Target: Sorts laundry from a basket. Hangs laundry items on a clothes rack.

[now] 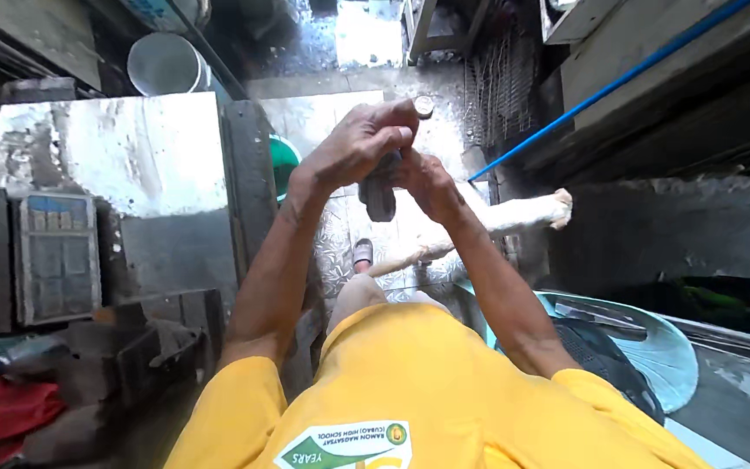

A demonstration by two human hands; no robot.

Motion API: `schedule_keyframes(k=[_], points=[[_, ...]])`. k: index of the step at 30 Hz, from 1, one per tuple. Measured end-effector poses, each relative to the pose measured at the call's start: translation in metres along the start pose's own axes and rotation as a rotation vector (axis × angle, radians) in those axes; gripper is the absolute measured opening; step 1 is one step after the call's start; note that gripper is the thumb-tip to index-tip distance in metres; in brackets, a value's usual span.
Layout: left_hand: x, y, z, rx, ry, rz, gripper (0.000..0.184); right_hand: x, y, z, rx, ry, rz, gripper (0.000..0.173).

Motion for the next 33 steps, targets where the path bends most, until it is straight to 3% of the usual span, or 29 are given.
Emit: schedule_keyframes(k=[4, 6, 8, 10, 11, 14, 17, 20, 26, 29, 33], points=[[-0.046, -0.025, 0.021, 0.086, -0.184, 0.019, 0.041, -0.004, -0.06, -0.003, -0.007, 0.012, -0.154, 0.034], [-0.07, -0.029, 0.044, 0.159, -0.03, -0.109, 0.043, -0.004, -0.083, -0.004, 0.017, -0.02, -0.179, 0.03], [-0.093, -0.022, 0.075, 0.146, 0.142, -0.353, 0.04, -0.003, -0.101, -0.008, 0.07, -0.017, -0.168, 0.034], [-0.107, -0.005, 0.107, -0.021, 0.21, -0.557, 0.033, -0.003, -0.114, -0.013, 0.111, 0.032, -0.134, 0.039], [-0.109, 0.003, 0.12, -0.147, 0.216, -0.594, 0.04, -0.003, -0.119, -0.014, 0.121, 0.058, -0.106, 0.041], [-0.11, 0.014, 0.148, -0.51, 0.235, -0.493, 0.076, 0.001, -0.133, -0.013, 0.138, 0.103, -0.06, 0.048], [-0.111, 0.012, 0.162, -0.641, 0.192, -0.595, 0.077, 0.004, -0.141, -0.016, 0.093, 0.146, -0.076, 0.051], [-0.116, 0.01, 0.167, -0.552, 0.254, -0.724, 0.066, 0.008, -0.148, -0.015, 0.047, 0.21, -0.1, 0.046], [-0.137, -0.012, 0.136, -0.238, 0.404, -0.635, 0.065, -0.001, -0.174, -0.011, 0.003, 0.218, -0.029, 0.041], [-0.157, -0.034, 0.136, -0.163, 0.33, -0.705, 0.049, -0.012, -0.189, -0.005, -0.059, 0.214, -0.005, 0.039], [-0.169, -0.058, 0.132, -0.17, 0.221, -0.708, 0.046, -0.038, -0.205, 0.006, -0.076, 0.283, 0.037, 0.04]])
Point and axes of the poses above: each hand's wrist, its own y-axis away from the middle knuckle, its own x-axis out of the palm, z = x × y, the point moved 3 cm from there along -y, towards the middle knuckle, and after that the axes turned 15 degrees about y, right-handed, at the moved point
